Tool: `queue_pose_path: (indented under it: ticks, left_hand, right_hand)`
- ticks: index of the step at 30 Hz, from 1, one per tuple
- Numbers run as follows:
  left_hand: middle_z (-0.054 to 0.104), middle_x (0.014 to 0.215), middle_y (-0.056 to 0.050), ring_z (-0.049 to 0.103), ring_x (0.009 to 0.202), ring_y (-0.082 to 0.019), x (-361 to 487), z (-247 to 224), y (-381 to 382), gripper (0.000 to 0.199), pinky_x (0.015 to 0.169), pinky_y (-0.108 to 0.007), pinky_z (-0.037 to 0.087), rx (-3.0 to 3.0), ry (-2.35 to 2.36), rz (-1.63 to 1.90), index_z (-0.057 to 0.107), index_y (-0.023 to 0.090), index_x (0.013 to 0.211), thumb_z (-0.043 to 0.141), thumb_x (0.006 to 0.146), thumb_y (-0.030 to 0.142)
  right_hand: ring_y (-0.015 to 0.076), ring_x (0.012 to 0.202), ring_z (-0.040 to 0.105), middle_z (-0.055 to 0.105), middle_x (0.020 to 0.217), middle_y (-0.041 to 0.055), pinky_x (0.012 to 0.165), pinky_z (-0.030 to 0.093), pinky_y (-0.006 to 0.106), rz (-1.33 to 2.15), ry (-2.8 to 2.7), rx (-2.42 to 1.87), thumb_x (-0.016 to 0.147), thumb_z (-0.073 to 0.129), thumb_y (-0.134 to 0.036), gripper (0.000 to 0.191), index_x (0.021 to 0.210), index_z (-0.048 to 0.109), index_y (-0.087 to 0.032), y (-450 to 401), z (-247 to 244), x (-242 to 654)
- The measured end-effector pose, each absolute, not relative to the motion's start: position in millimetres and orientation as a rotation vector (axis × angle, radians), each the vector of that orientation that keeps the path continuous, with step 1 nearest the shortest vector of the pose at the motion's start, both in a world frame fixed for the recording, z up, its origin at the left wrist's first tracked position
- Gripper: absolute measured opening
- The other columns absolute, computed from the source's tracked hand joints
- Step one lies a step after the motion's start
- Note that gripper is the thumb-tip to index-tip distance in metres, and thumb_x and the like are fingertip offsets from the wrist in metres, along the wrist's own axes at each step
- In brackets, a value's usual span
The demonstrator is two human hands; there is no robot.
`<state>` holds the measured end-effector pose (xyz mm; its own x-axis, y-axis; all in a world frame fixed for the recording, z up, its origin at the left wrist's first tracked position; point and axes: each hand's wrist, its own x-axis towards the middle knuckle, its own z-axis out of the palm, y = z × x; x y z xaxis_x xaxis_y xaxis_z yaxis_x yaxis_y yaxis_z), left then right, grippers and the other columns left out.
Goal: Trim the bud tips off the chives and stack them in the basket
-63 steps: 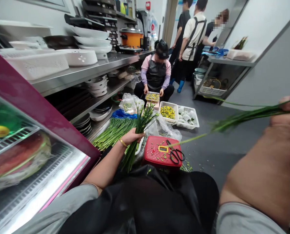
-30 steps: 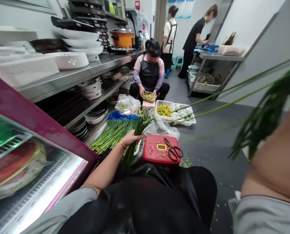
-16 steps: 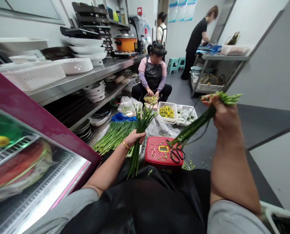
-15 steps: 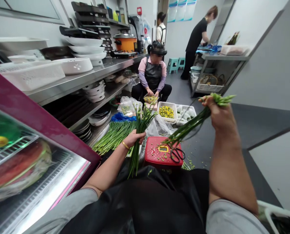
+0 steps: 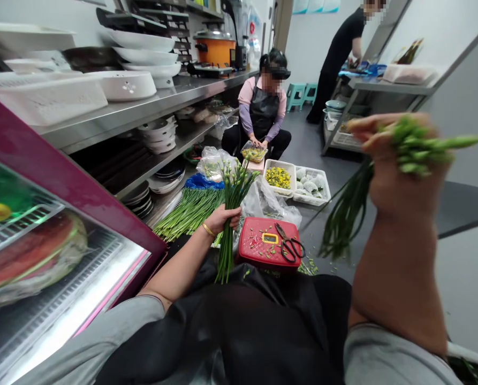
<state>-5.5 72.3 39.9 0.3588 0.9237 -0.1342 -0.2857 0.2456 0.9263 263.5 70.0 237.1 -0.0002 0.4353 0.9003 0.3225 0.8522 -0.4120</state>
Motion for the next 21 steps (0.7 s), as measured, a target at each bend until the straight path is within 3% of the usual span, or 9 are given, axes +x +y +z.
queue_pose_path:
  ticks: [1, 2, 4, 6, 10, 14, 18, 21]
  left_hand:
    - [0.037, 0.042, 0.009, 0.033, 0.034, -0.003, -5, 39, 72, 0.049, 0.039, -0.02, 0.029, 0.966, 0.81, 0.96, 0.042, 0.017, 0.059, 0.076, 0.059, 0.051]
    - [0.037, 0.042, 0.009, 0.033, 0.034, -0.003, -5, 39, 72, 0.048, 0.039, -0.02, 0.029, 0.965, 0.805, 0.957, 0.042, 0.017, 0.059, 0.076, 0.059, 0.051]
    - [0.038, 0.042, 0.008, 0.034, 0.035, -0.003, -3, 37, 71, 0.048, 0.039, -0.02, 0.028, 0.977, 0.793, 0.953, 0.042, 0.017, 0.06, 0.077, 0.059, 0.05]
    - [0.039, 0.042, 0.008, 0.034, 0.034, -0.003, 1, 37, 69, 0.049, 0.038, -0.02, 0.027, 1.005, 0.796, 0.955, 0.042, 0.017, 0.061, 0.078, 0.057, 0.05]
    - [0.039, 0.042, 0.009, 0.034, 0.035, -0.004, 10, 42, 61, 0.049, 0.039, -0.02, 0.026, 1.087, 0.845, 0.953, 0.042, 0.017, 0.062, 0.078, 0.057, 0.051]
    - [0.04, 0.042, 0.007, 0.035, 0.037, -0.005, 15, 48, 54, 0.046, 0.04, -0.021, 0.026, 1.215, 0.884, 0.925, 0.045, 0.016, 0.062, 0.075, 0.06, 0.051]
    - [0.043, 0.044, 0.007, 0.036, 0.037, -0.005, 4, 48, 51, 0.046, 0.041, -0.021, 0.028, 1.291, 0.864, 0.892, 0.05, 0.014, 0.067, 0.077, 0.058, 0.049]
    - [0.044, 0.044, 0.008, 0.037, 0.036, -0.005, -9, 42, 54, 0.047, 0.041, -0.021, 0.03, 1.277, 0.905, 0.893, 0.051, 0.014, 0.069, 0.078, 0.054, 0.049]
  right_hand:
    - [0.0158, 0.065, 0.063, 0.06, 0.073, 0.0035, 0.061, 0.053, 0.036, 0.327, -1.518, -0.556, 0.075, 0.065, -0.056, 0.042, 0.063, 0.047, -0.02, 70, 239, 260]
    - [0.0104, 0.046, 0.053, 0.055, 0.062, -0.001, 0.043, 0.046, 0.028, 0.536, -1.437, -0.524, 0.068, 0.071, -0.058, 0.045, 0.062, 0.046, -0.02, 71, 239, 256]
    - [0.0031, 0.03, 0.029, 0.041, 0.049, -0.0084, 0.027, 0.023, 0.019, 0.849, -1.34, -0.535, 0.056, 0.079, -0.056, 0.05, 0.062, 0.045, -0.02, 76, 232, 249]
    - [0.0009, 0.029, 0.022, 0.034, 0.045, -0.0112, 0.026, 0.014, 0.016, 1.025, -1.273, -0.637, 0.051, 0.083, -0.052, 0.049, 0.063, 0.048, -0.02, 83, 216, 239]
    - [0.001, 0.03, 0.024, 0.036, 0.043, -0.0109, 0.027, 0.015, 0.017, 1.12, -1.246, -0.9, 0.049, 0.084, -0.045, 0.044, 0.072, 0.059, -0.016, 97, 169, 207]
    - [0.0028, 0.032, 0.027, 0.035, 0.041, -0.0093, 0.029, 0.018, 0.02, 1.045, -1.302, -0.949, 0.054, 0.08, -0.041, 0.036, 0.061, 0.054, -0.017, 107, 144, 179]
    - [0.0056, 0.034, 0.028, 0.031, 0.042, -0.0081, 0.031, 0.021, 0.022, 0.669, -1.162, -0.779, 0.064, 0.071, -0.047, 0.033, 0.061, 0.05, -0.022, 120, 177, 212]
    - [0.01, 0.035, 0.03, 0.024, 0.046, -0.0043, 0.033, 0.024, 0.025, 0.346, -1.224, -0.678, 0.079, 0.047, -0.063, 0.039, 0.061, 0.044, -0.027, 126, 221, 289]
